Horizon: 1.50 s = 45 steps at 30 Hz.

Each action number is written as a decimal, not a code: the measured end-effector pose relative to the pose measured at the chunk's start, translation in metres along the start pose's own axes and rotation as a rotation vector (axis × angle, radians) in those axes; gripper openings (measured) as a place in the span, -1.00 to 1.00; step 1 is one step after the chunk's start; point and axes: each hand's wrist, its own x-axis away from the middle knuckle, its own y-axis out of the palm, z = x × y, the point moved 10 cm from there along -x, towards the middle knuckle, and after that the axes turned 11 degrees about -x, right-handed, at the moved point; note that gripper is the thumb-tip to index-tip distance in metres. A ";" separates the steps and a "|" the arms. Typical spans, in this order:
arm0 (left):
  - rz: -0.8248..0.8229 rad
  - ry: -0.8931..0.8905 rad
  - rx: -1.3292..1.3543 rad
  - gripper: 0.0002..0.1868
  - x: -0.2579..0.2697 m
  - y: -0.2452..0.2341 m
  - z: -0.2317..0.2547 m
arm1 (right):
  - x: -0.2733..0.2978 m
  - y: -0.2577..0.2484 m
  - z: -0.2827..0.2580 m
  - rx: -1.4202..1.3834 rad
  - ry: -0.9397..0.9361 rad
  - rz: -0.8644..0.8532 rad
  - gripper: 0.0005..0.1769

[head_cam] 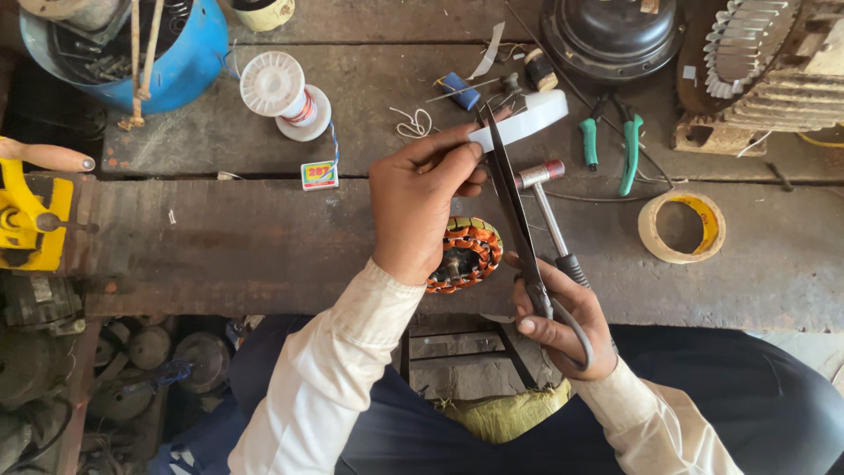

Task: The person sits cross-legged on the floor and repairs a motor armature by hand. They repeatedly cut small strips of white insulating tape with scissors and carefully wrap them around the copper windings and commutator segments of the armature.

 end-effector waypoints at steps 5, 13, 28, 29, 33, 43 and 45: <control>0.015 0.006 -0.063 -0.74 0.002 0.000 0.004 | 0.001 -0.005 -0.001 0.013 -0.013 -0.007 -0.06; 0.006 0.021 -0.091 -0.75 0.001 0.003 0.004 | 0.001 -0.011 0.001 0.067 -0.004 0.006 -0.10; -0.044 0.130 0.127 -0.88 0.002 0.006 0.008 | 0.001 -0.018 0.004 -0.052 -0.015 0.072 -0.13; -0.062 0.158 0.150 -0.89 0.002 0.007 0.011 | 0.001 -0.018 0.005 -0.096 -0.003 0.084 -0.12; -0.108 0.233 0.031 -0.81 0.005 0.010 0.020 | 0.000 -0.007 0.003 -0.148 -0.027 0.042 -0.12; -0.111 0.216 -0.012 -0.77 0.010 0.008 0.023 | 0.006 0.010 0.002 -0.108 -0.084 -0.037 0.03; -0.081 0.193 0.024 -0.75 0.012 0.006 0.021 | 0.007 0.012 0.004 -0.089 -0.075 -0.045 0.04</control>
